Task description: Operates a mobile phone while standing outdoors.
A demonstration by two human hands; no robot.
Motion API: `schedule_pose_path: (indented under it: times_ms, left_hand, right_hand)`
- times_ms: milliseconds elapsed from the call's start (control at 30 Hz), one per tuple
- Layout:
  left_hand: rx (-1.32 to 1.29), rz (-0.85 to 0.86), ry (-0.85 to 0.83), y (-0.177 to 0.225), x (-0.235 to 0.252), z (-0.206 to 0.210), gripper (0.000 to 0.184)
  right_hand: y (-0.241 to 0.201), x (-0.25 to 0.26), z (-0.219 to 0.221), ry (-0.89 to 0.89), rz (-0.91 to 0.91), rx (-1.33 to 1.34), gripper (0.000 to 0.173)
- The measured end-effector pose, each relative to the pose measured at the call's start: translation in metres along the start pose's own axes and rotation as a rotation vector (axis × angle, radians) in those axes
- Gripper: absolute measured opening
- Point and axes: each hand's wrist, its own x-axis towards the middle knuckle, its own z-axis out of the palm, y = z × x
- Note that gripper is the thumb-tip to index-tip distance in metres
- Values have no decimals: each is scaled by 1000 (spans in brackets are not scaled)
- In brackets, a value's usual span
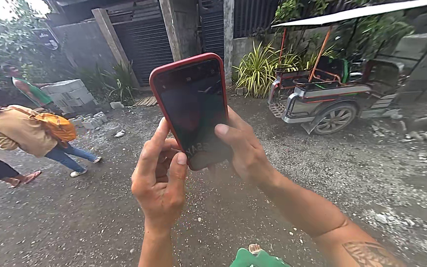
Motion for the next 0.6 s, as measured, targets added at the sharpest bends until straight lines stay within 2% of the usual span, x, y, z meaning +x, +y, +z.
schedule_pose_path:
  times_ms: [600]
  left_hand:
    - [-10,19,-3,13,-3,0,51]
  right_hand:
    - [-15,-8,6,10,-7,3,36]
